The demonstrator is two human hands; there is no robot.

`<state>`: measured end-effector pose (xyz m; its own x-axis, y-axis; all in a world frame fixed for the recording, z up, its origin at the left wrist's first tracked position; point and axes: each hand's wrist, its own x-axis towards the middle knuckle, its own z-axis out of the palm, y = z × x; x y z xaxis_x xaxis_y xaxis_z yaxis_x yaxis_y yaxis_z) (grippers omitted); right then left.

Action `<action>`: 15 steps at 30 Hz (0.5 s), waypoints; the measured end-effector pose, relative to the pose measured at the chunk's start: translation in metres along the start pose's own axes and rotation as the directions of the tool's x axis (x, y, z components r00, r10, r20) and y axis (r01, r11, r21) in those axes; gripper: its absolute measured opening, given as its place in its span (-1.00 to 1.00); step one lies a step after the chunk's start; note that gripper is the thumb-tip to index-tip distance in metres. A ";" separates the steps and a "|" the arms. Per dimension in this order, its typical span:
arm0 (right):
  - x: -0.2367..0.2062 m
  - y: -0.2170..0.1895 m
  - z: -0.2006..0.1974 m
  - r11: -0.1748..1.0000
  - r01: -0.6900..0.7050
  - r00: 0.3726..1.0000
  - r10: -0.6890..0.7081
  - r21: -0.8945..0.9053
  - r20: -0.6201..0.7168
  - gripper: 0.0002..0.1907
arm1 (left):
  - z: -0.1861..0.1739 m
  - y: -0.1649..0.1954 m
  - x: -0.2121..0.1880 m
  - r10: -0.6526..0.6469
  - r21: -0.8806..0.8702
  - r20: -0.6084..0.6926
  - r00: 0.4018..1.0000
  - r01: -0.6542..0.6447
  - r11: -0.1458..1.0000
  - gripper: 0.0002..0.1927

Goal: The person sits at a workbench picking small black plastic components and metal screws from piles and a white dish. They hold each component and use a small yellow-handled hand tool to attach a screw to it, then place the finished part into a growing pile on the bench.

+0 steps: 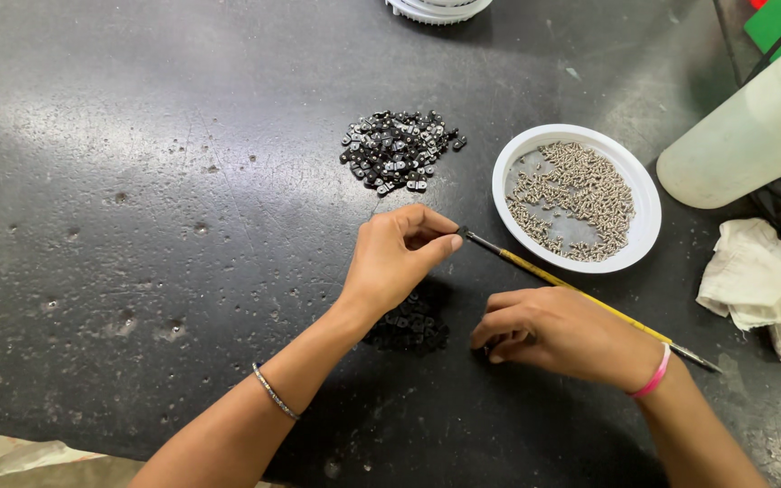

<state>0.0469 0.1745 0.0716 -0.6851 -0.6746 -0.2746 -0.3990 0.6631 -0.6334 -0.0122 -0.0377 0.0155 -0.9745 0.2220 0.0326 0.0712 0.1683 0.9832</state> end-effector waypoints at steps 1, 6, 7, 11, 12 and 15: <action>0.000 0.001 0.001 1.000 0.001 1.000 -0.001 -0.016 -0.005 -0.75 | 0.000 0.000 0.000 0.002 -0.007 0.003 1.000 -0.002 1.000 -0.81; 0.001 0.009 0.007 0.988 0.095 0.994 -0.101 -0.124 -0.044 -0.89 | 0.001 -0.004 0.000 0.000 -0.003 0.005 1.000 0.000 1.000 -0.81; 0.001 0.009 0.008 0.990 0.082 0.995 -0.087 -0.116 -0.045 -0.90 | 0.001 -0.004 0.000 -0.004 -0.010 0.009 1.000 0.004 1.000 -0.81; 0.002 0.008 0.011 0.994 0.078 0.994 -0.084 -0.078 -0.071 -0.92 | 0.003 -0.008 0.000 0.008 -0.044 0.015 1.000 -0.007 0.999 -0.81; 0.002 0.007 0.010 0.994 0.090 0.992 -0.096 -0.064 -0.082 -0.92 | 0.003 -0.008 0.000 0.015 -0.054 0.015 1.000 -0.015 0.998 -0.81; 0.004 0.009 0.005 0.995 0.078 0.950 -0.094 -0.064 -0.299 -0.90 | 0.005 -0.008 0.001 0.033 -0.029 0.015 0.999 -0.032 0.999 -0.80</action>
<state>0.0440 0.1763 0.0610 -0.7953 -0.6060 0.0149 -0.4894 0.6274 -0.6056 -0.0127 -0.0345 0.0067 -0.9682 0.2422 0.0620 0.0966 0.1335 0.9863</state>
